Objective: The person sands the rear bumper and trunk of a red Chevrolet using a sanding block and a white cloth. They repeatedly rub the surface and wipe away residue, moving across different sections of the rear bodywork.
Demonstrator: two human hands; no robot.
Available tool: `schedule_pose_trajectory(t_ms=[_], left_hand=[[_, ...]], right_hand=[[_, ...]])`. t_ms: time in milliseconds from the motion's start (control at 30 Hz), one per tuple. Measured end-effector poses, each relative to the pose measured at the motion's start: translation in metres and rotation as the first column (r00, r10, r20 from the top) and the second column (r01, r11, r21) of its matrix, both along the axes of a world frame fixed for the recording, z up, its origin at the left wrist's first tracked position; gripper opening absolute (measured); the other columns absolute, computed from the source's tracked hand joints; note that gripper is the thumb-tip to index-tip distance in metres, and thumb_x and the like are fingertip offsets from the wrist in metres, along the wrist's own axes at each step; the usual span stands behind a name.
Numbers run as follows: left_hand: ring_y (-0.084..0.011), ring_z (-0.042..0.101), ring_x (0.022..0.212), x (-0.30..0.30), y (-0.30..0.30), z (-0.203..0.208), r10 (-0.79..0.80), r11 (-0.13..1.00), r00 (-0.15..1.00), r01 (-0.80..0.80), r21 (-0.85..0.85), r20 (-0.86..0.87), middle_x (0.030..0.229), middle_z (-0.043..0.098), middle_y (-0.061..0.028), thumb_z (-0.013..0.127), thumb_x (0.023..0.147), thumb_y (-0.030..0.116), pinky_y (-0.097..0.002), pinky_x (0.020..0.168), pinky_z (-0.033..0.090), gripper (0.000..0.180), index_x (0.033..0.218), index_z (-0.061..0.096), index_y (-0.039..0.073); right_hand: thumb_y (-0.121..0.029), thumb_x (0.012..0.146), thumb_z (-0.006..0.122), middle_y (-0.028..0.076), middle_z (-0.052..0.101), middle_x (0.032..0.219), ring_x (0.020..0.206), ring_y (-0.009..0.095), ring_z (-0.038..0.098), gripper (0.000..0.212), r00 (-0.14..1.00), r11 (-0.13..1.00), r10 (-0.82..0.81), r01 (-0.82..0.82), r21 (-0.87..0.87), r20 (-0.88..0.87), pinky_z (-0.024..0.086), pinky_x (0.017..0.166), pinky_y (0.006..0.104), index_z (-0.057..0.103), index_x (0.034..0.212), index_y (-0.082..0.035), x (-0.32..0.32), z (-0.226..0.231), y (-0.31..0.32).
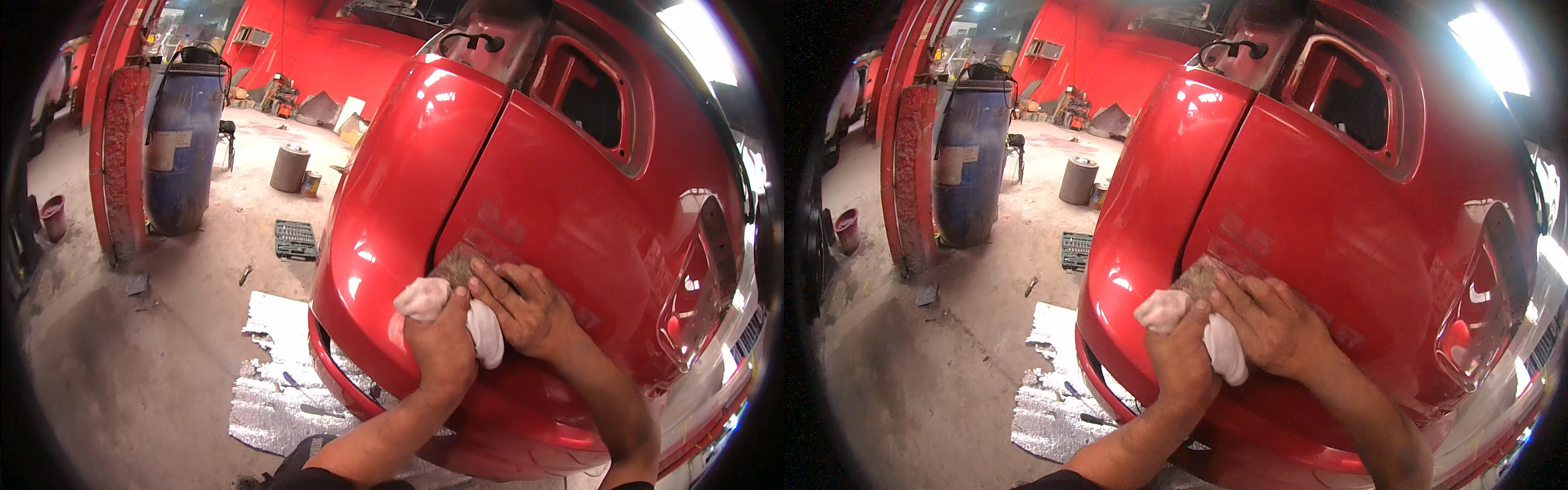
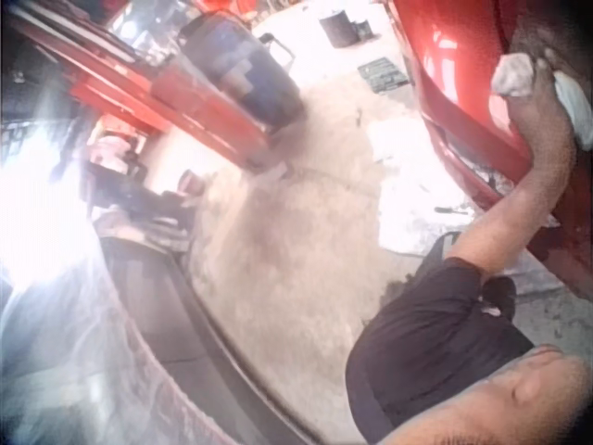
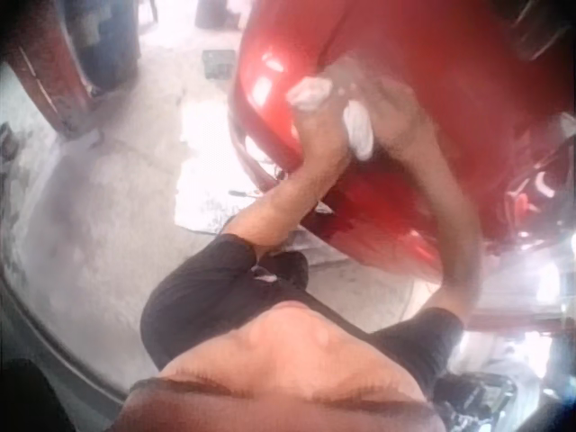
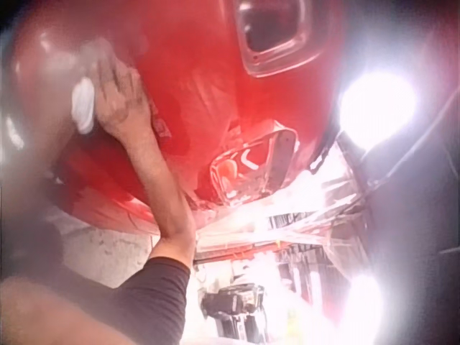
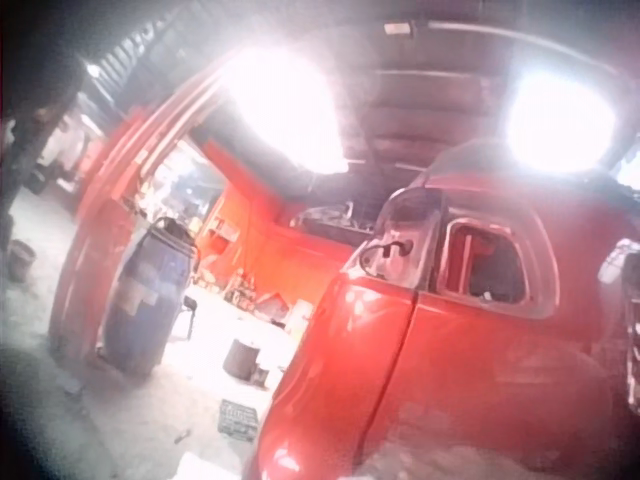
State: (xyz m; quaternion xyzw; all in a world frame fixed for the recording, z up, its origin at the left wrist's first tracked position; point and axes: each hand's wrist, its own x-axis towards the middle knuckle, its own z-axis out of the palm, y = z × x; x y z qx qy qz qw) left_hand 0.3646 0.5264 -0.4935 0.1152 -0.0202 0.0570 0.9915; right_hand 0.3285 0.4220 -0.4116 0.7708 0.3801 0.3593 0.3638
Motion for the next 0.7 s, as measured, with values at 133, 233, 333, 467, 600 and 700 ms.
schedule_pose_trajectory(t_ms=[133,233,333,467,600,700], left_hand=[[-0.0115,0.062,0.076,-0.006,0.0,0.004,-0.061,0.996,0.997,0.063,-0.069,0.036,0.087,0.063,-0.0043,0.06,0.089,-0.004,-0.0257,0.066,0.051,0.006,0.09,0.059,0.001],[-0.0114,0.061,0.075,-0.009,0.0,0.005,-0.058,0.993,0.998,0.059,-0.103,0.016,0.087,0.062,-0.0039,0.06,0.09,-0.004,-0.0259,0.066,0.051,0.006,0.088,0.058,0.002],[-0.0115,0.061,0.075,-0.007,-0.003,0.01,-0.067,0.989,0.997,0.07,-0.134,0.025,0.087,0.062,-0.0041,0.06,0.09,-0.003,-0.026,0.066,0.051,0.006,0.089,0.058,0.002],[-0.0118,0.061,0.078,-0.011,0.0,0.005,-0.042,0.997,0.999,0.041,-0.064,-0.021,0.088,0.062,-0.0042,0.06,0.09,-0.003,-0.0266,0.068,0.051,0.006,0.092,0.057,0.001],[-0.012,0.061,0.078,-0.008,-0.007,0.006,-0.029,0.993,0.999,0.034,-0.115,0.042,0.088,0.061,-0.0036,0.061,0.09,-0.002,-0.0274,0.068,0.051,0.007,0.093,0.057,0.002],[-0.015,0.064,0.079,-0.004,0.0,0.006,-0.035,0.996,0.999,0.037,-0.081,0.033,0.09,0.062,-0.0058,0.06,0.089,-0.001,-0.03,0.067,0.053,0.008,0.096,0.057,0.002]], right_hand=[[-0.018,0.085,0.06,0.011,0.059,0.133,0.112,0.023,0.055,0.036,1.0,1.0,-0.012,0.012,-0.021,-0.013,0.046,0.093,0.0366,0.067,0.117,-0.004,0.001,0.01,0.001],[-0.018,0.085,0.06,0.009,0.059,0.134,0.111,0.023,0.055,0.036,1.0,1.0,-0.002,0.003,-0.024,0.011,0.046,0.093,0.0365,0.067,0.117,-0.005,0.003,0.009,0.002],[-0.018,0.085,0.06,0.008,0.059,0.134,0.111,0.024,0.055,0.036,1.0,1.0,-0.001,0.001,0.005,-0.01,0.046,0.093,0.0367,0.067,0.118,-0.006,0.004,0.009,-0.003],[-0.017,0.084,0.061,0.009,0.059,0.132,0.111,0.025,0.055,0.037,1.0,1.0,-0.003,0.003,-0.007,-0.019,0.046,0.094,0.0374,0.067,0.119,-0.005,0.0,0.013,0.006],[-0.016,0.083,0.061,0.009,0.06,0.13,0.111,0.025,0.056,0.037,1.0,1.0,0.014,-0.014,-0.001,0.005,0.047,0.093,0.0381,0.067,0.119,-0.005,0.003,0.01,-0.003],[-0.015,0.083,0.06,0.009,0.06,0.13,0.111,0.026,0.056,0.037,1.0,1.0,0.012,-0.012,-0.007,-0.017,0.048,0.093,0.038,0.067,0.119,-0.005,0.003,0.015,0.006]])
